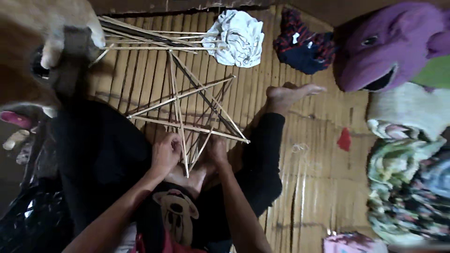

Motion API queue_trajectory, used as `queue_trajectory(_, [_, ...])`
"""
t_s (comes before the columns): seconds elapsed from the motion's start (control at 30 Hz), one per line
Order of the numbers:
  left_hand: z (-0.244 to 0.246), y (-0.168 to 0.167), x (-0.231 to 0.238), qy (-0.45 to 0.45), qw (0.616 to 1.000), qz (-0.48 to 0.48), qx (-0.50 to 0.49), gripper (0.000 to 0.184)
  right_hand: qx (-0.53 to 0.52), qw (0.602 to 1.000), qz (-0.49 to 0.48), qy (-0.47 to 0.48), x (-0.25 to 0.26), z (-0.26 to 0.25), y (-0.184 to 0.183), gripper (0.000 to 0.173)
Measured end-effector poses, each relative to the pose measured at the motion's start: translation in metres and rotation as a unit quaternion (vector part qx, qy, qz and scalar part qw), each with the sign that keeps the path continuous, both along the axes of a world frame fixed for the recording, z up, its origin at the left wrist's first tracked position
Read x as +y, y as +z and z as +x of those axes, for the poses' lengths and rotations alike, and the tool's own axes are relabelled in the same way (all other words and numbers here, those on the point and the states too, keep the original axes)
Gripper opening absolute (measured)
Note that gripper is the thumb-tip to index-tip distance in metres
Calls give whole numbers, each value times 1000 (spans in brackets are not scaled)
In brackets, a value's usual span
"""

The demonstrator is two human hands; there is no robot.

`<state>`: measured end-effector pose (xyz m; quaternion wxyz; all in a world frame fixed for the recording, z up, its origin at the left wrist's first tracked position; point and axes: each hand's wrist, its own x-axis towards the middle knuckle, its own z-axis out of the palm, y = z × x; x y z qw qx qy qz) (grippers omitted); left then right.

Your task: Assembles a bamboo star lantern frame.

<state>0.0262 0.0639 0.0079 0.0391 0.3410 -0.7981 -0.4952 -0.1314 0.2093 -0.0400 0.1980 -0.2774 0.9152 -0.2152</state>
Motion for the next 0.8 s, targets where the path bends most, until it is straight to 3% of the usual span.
queue_trajectory(0.17, [-3,4,5,56,985,152,-63,36,15,999,31,20,-1,-6,-11,34])
queue_trajectory(0.23, [-9,-2,1,30,989,130,-70,32,35,999,11,34,0,-8,-14,30])
queue_trajectory(0.37, [-21,-9,-1,-113,982,48,-144,38,62,996,1,67,0,-12,-17,28])
queue_trajectory(0.5, [-37,-13,-7,-176,957,52,-225,46,53,996,9,71,-1,-14,-16,32])
queue_trajectory(0.57, [-37,-10,-11,-181,957,44,-223,47,64,995,-4,79,-1,-14,-18,30])
queue_trajectory(0.67, [-17,11,-14,-179,958,-19,-224,34,63,994,-28,83,0,-15,-19,27])
queue_trajectory(0.8, [-2,36,11,-132,984,-94,-74,21,48,993,-73,75,6,-14,-22,22])
